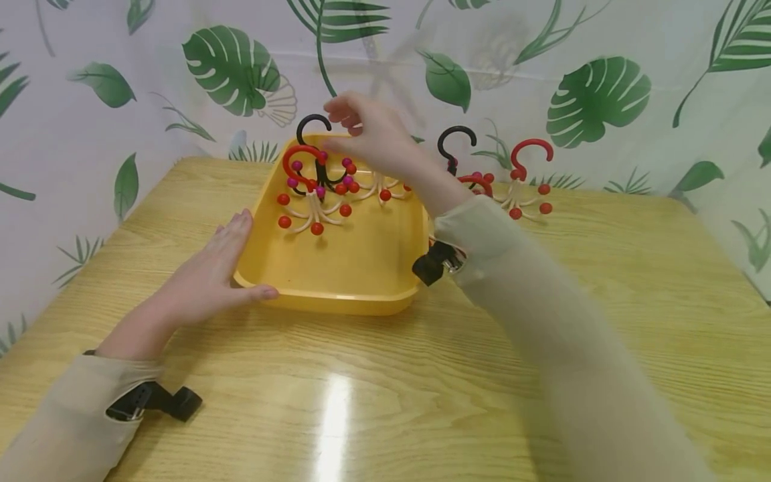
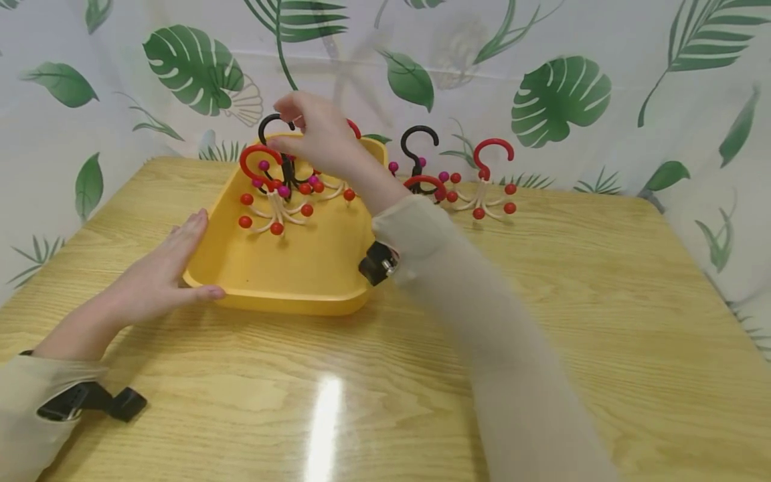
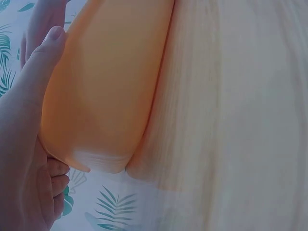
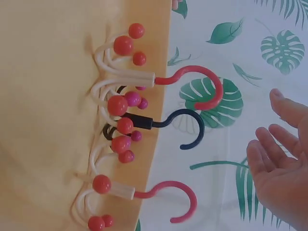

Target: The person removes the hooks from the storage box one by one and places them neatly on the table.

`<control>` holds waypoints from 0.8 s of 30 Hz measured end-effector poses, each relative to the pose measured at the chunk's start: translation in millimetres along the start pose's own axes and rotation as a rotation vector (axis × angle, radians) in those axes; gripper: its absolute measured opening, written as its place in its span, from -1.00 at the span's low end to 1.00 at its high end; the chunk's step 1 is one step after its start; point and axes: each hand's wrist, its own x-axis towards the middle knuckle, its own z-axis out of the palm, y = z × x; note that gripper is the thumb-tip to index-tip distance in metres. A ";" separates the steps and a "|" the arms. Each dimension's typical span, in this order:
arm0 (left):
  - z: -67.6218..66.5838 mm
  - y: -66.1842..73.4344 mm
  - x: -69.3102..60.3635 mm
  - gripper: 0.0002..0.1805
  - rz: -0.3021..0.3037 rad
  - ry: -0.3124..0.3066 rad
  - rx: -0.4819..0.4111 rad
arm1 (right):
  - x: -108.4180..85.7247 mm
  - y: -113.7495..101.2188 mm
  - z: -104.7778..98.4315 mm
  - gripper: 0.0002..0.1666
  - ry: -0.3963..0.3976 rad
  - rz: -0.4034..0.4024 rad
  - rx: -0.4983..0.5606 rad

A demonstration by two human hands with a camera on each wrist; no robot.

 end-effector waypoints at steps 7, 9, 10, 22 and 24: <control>-0.3 -0.1 -0.2 0.27 0.000 -0.006 -0.005 | 19.9 -5.3 22.4 -0.09 -0.202 0.057 -0.100; -0.1 -0.3 -0.1 0.27 0.006 -0.003 -0.009 | 22.5 -3.9 27.9 -0.09 -0.224 0.057 -0.115; 0.0 -0.4 0.0 0.27 0.010 -0.002 -0.009 | 23.5 -2.9 30.1 -0.11 -0.232 0.056 -0.121; 0.3 -0.6 0.4 0.28 -0.005 -0.004 -0.006 | 21.7 0.5 39.3 -0.57 -0.216 -0.002 -0.165; 0.7 -0.8 0.4 0.28 -0.011 -0.006 -0.007 | 20.4 -0.3 40.8 -0.64 -0.202 -0.007 -0.146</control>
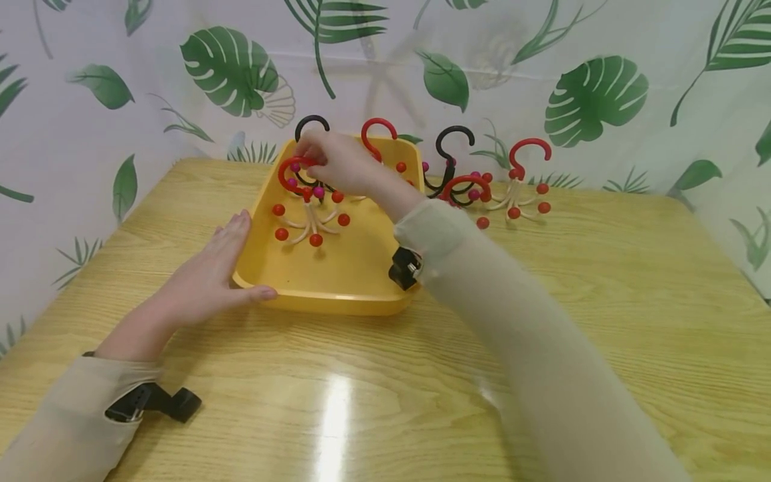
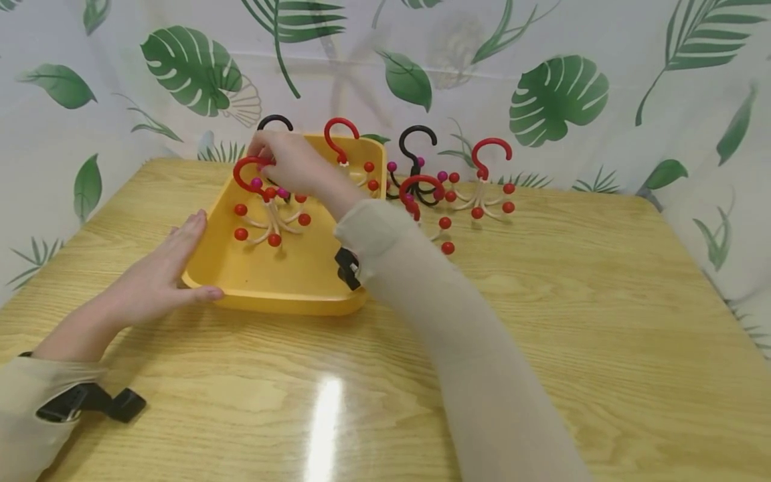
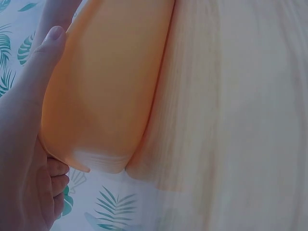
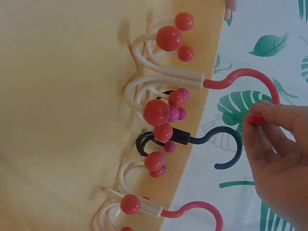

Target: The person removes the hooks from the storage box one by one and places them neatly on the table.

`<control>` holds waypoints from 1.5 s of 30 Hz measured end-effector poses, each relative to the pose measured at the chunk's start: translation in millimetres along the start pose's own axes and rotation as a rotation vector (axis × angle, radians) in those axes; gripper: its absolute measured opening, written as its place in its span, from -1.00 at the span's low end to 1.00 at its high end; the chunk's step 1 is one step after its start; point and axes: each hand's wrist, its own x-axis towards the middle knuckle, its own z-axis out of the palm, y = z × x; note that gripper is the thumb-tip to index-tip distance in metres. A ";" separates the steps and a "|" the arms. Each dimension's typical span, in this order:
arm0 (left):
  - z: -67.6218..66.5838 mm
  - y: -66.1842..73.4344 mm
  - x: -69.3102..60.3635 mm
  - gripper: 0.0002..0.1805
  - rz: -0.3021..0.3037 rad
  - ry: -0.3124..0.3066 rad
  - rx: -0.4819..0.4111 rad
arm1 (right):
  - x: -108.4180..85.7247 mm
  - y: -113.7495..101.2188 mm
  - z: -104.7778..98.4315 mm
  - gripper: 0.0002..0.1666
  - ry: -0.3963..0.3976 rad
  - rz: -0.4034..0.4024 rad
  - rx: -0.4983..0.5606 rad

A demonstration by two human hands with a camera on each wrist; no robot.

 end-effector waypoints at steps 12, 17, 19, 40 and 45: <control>-0.3 0.7 -0.2 0.28 -0.003 -0.006 -0.005 | -11.4 -10.0 -3.9 -0.73 0.016 -0.090 0.038; -0.4 1.2 -0.5 0.28 -0.005 -0.007 -0.010 | -19.3 -17.0 -14.7 -0.75 0.030 -0.140 0.046; -0.3 1.2 -0.2 0.28 -0.003 -0.005 -0.008 | -25.0 -19.7 -19.1 -0.75 0.041 -0.158 0.078; 0.7 0.0 -0.1 0.28 0.003 0.003 -0.014 | -110.0 -25.6 -67.7 -0.77 0.227 -0.234 0.295; 0.4 0.7 -0.5 0.28 -0.001 0.003 -0.013 | -131.3 -22.9 -77.1 -0.79 0.273 -0.211 0.329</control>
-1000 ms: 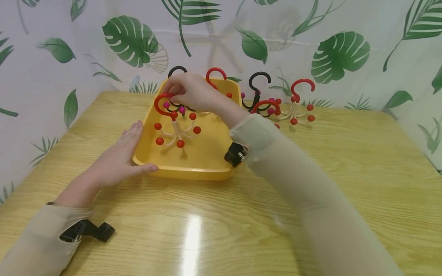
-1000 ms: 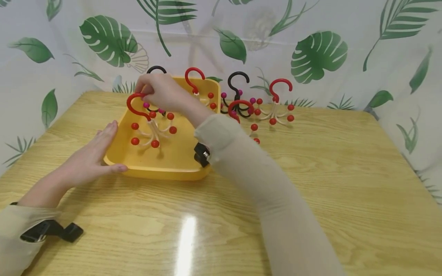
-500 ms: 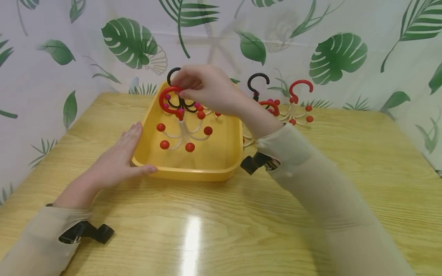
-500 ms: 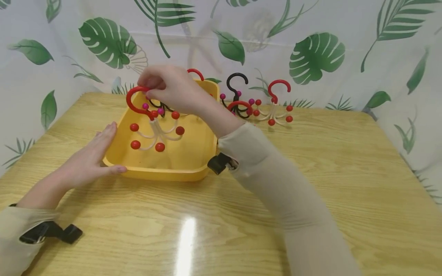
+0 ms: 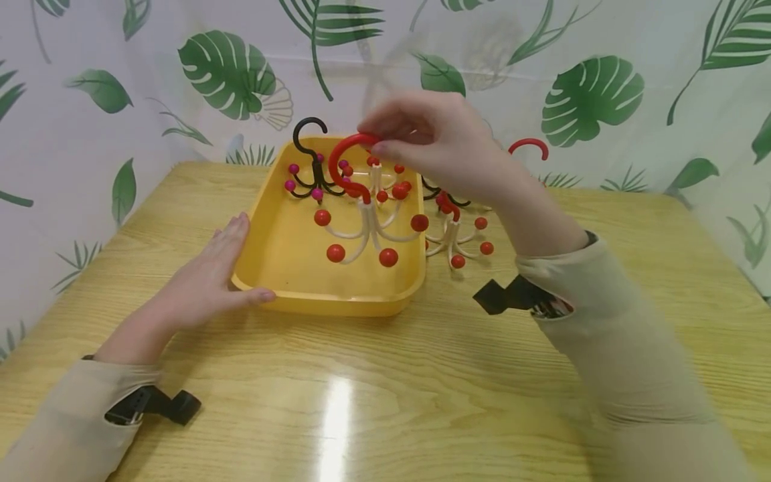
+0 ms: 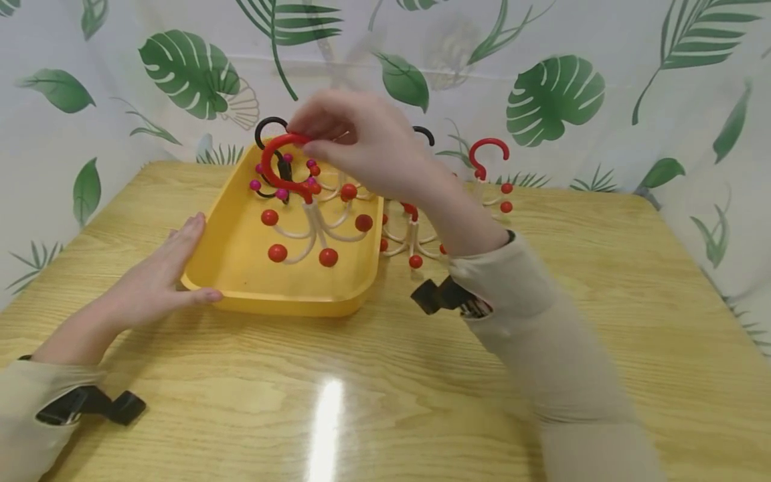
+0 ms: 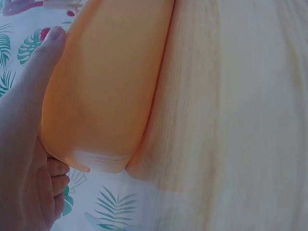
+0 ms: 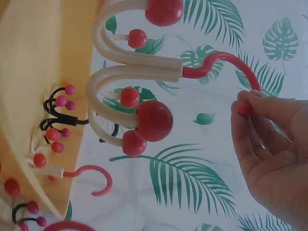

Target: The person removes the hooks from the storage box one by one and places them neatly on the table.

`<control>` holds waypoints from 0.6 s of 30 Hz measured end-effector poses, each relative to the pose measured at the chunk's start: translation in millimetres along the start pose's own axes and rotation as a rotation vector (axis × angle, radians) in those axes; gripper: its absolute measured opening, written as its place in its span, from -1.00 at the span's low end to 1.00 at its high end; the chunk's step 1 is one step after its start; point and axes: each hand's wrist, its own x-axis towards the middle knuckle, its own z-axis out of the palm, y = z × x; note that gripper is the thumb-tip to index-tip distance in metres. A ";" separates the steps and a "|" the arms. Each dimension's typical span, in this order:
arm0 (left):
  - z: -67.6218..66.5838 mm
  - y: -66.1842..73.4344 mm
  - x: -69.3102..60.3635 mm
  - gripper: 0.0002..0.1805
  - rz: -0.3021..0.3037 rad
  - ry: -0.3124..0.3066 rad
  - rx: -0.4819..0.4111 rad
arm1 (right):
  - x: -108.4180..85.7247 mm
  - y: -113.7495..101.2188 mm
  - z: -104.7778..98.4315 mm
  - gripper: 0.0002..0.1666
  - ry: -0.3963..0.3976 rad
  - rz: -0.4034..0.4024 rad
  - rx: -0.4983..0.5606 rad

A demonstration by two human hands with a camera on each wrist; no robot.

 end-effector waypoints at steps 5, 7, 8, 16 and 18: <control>-0.6 -0.6 0.1 0.27 0.013 0.001 0.009 | -19.0 3.6 -13.1 -0.78 0.025 -0.020 -0.036; -0.4 -0.9 0.2 0.27 0.017 0.002 0.011 | -26.4 5.6 -18.1 -0.77 0.037 -0.041 -0.059; -0.3 -1.0 0.2 0.27 0.018 0.003 0.010 | -30.2 6.4 -20.5 -0.77 0.042 -0.051 -0.066; 0.2 -1.9 0.3 0.26 0.030 0.000 0.001 | -59.7 6.6 -42.2 -0.73 0.170 0.006 -0.086; 0.1 -2.1 0.2 0.26 0.029 -0.001 0.001 | -66.6 6.7 -49.1 -0.71 0.207 0.034 -0.061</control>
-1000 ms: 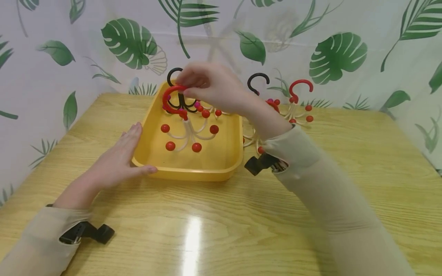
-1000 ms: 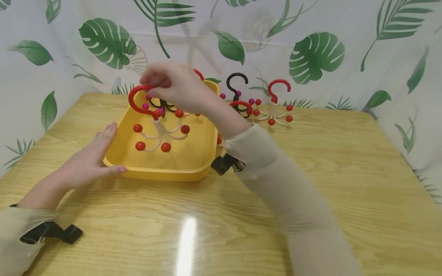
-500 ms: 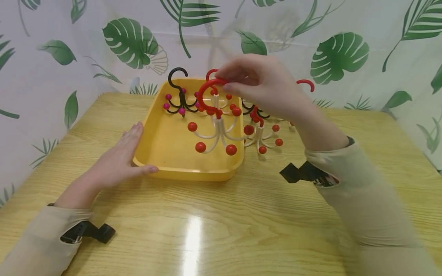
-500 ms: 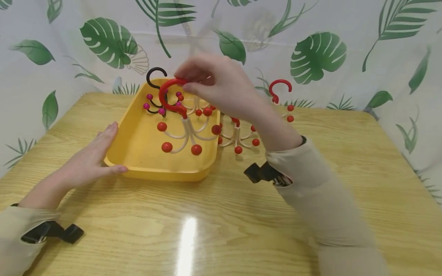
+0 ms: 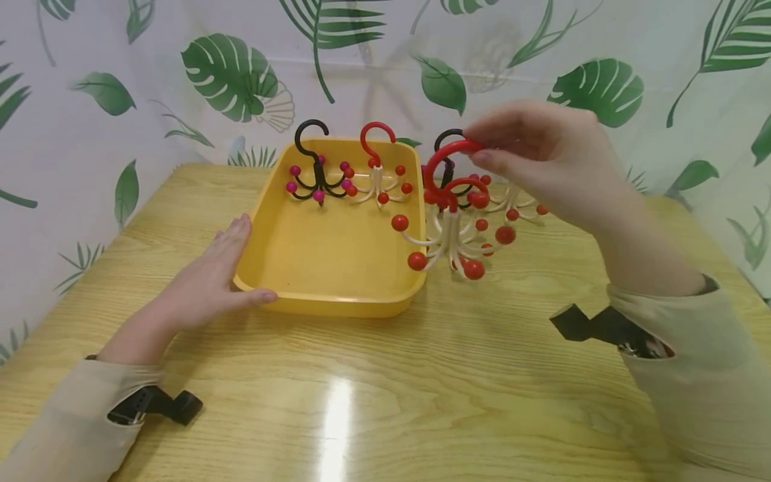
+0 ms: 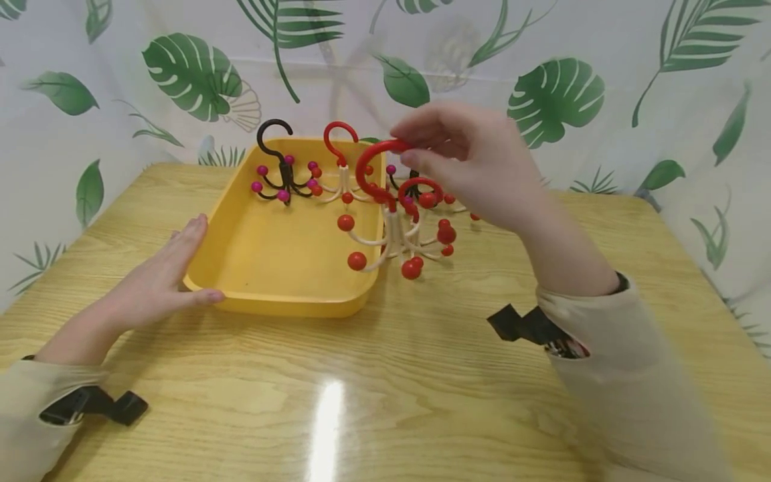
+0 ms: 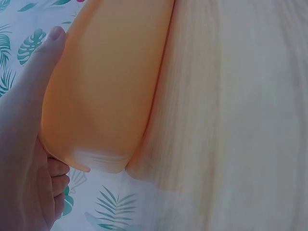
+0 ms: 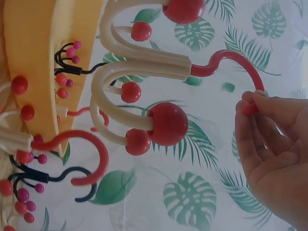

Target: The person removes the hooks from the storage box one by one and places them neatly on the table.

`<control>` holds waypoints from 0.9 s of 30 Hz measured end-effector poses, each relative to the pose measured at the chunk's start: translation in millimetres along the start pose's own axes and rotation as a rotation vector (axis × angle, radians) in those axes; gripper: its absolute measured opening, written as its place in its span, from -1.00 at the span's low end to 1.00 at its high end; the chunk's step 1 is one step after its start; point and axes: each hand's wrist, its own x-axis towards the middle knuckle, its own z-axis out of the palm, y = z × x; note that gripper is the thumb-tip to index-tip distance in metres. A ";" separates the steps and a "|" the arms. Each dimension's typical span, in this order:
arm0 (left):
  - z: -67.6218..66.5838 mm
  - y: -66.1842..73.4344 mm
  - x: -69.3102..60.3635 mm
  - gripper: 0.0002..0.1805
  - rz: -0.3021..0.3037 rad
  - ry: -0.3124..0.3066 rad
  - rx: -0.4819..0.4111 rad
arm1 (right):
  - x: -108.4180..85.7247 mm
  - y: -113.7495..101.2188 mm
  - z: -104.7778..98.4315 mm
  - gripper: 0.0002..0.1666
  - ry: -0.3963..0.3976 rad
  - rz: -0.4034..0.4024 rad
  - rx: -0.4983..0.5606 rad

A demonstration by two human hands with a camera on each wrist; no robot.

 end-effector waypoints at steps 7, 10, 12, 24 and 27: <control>0.4 -0.2 0.5 0.26 0.000 0.001 -0.005 | -14.7 3.7 -28.6 -0.68 0.097 0.027 -0.024; 0.2 -0.2 0.3 0.27 -0.004 0.001 -0.006 | -19.7 6.2 -38.6 -0.68 0.135 0.058 -0.031; -0.1 -0.2 0.1 0.27 -0.006 0.003 -0.004 | -23.5 8.8 -43.9 -0.68 0.157 0.091 -0.042; -0.4 0.3 0.8 0.27 -0.014 -0.005 -0.004 | -45.1 53.1 -63.1 -0.67 0.110 0.210 -0.091; 0.1 0.2 1.0 0.28 -0.012 -0.003 -0.005 | -47.6 66.3 -64.5 -0.68 0.082 0.236 -0.104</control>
